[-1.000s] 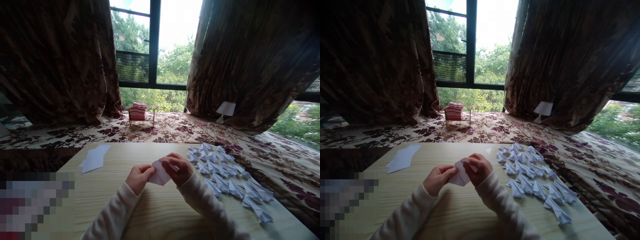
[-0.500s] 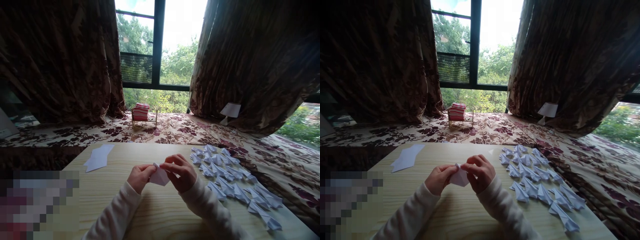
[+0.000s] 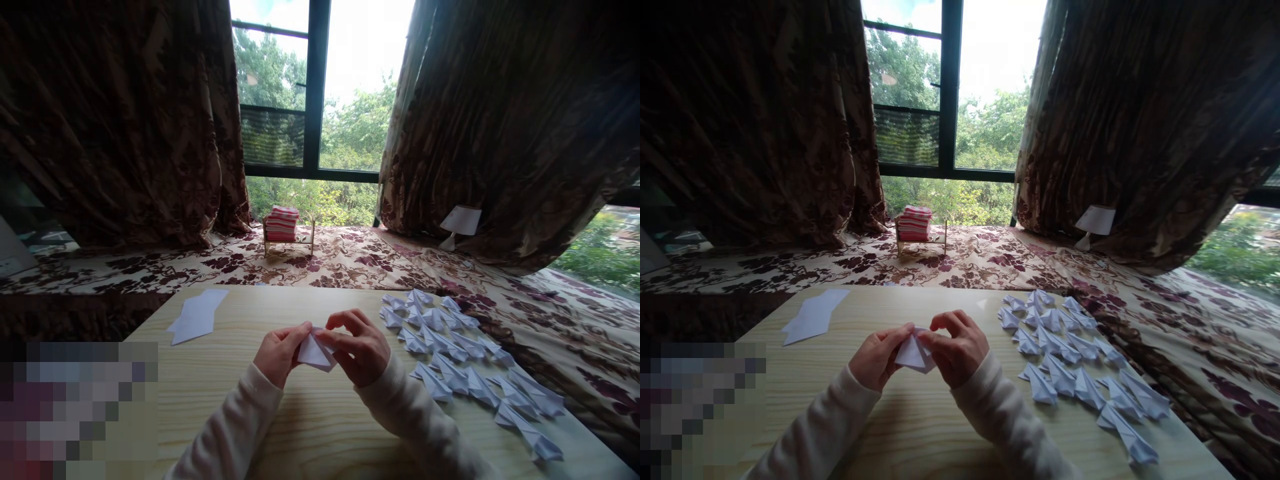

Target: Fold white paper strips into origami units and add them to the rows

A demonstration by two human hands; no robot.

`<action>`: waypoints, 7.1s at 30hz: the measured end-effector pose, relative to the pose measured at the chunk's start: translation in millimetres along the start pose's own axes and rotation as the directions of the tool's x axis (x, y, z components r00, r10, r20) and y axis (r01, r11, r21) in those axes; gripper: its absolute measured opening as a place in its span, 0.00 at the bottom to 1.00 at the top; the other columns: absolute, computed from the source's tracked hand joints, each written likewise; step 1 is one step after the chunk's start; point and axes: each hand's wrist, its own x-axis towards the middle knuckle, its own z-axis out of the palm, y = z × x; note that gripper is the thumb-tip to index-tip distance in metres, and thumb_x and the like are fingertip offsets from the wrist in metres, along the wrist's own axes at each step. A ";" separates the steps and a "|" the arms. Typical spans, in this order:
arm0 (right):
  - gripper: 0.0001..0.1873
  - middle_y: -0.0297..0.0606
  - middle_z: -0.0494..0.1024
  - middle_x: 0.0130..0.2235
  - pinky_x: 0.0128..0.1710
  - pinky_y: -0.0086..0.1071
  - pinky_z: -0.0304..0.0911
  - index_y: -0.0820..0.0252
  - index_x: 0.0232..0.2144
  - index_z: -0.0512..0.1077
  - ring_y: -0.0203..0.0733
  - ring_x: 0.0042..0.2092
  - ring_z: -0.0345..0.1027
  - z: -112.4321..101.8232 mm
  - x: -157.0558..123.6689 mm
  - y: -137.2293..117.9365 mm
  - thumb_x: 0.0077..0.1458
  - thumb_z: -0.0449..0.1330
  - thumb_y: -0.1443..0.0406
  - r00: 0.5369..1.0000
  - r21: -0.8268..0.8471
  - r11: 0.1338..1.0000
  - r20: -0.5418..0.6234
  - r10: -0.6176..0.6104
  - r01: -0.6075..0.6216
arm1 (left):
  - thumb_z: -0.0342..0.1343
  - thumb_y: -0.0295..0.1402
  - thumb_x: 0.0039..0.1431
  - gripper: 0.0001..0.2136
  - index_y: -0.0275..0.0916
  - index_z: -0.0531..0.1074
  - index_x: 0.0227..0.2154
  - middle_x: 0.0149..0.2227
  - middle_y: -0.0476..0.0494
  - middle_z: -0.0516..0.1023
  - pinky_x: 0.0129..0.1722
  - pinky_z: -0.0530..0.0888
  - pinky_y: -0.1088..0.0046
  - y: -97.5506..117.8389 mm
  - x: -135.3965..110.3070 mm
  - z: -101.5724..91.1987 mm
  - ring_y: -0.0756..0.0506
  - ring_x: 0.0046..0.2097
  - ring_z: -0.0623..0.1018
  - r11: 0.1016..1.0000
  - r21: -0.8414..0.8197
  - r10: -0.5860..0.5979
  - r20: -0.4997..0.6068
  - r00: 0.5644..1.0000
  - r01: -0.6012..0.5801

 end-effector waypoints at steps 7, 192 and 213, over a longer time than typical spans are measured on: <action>0.13 0.40 0.69 0.34 0.34 0.36 0.59 0.52 0.35 0.74 0.42 0.35 0.59 0.0 1.4 -3.4 0.53 0.51 0.68 1.000 -0.023 0.999 -0.017 -0.023 0.023 | 0.66 0.38 0.33 0.14 0.31 0.76 0.20 0.16 0.47 0.74 0.20 0.65 0.81 -5.0 2.1 -1.5 0.55 0.19 0.68 1.000 -0.003 0.027 -0.037 0.999 -0.027; 0.16 0.30 0.62 0.17 0.18 0.24 0.47 0.66 0.20 0.68 0.29 0.20 0.51 43.3 -6.9 -7.4 0.45 0.58 0.56 0.740 0.711 0.459 0.129 0.660 -0.533 | 0.49 0.35 0.52 0.10 0.37 0.62 0.19 0.18 0.55 0.59 0.21 0.59 0.79 -13.1 -7.0 5.9 0.54 0.22 0.60 0.739 0.527 0.468 0.048 0.883 -0.420; 0.17 0.25 0.59 0.11 0.12 0.23 0.44 0.64 0.21 0.67 0.27 0.13 0.50 31.0 -6.9 11.1 0.47 0.56 0.54 0.697 0.774 0.371 0.125 0.706 -0.514 | 0.54 0.37 0.48 0.10 0.34 0.70 0.23 0.18 0.51 0.67 0.25 0.65 0.77 -7.9 -2.5 -2.1 0.52 0.23 0.66 0.810 0.470 0.344 0.105 0.933 -0.351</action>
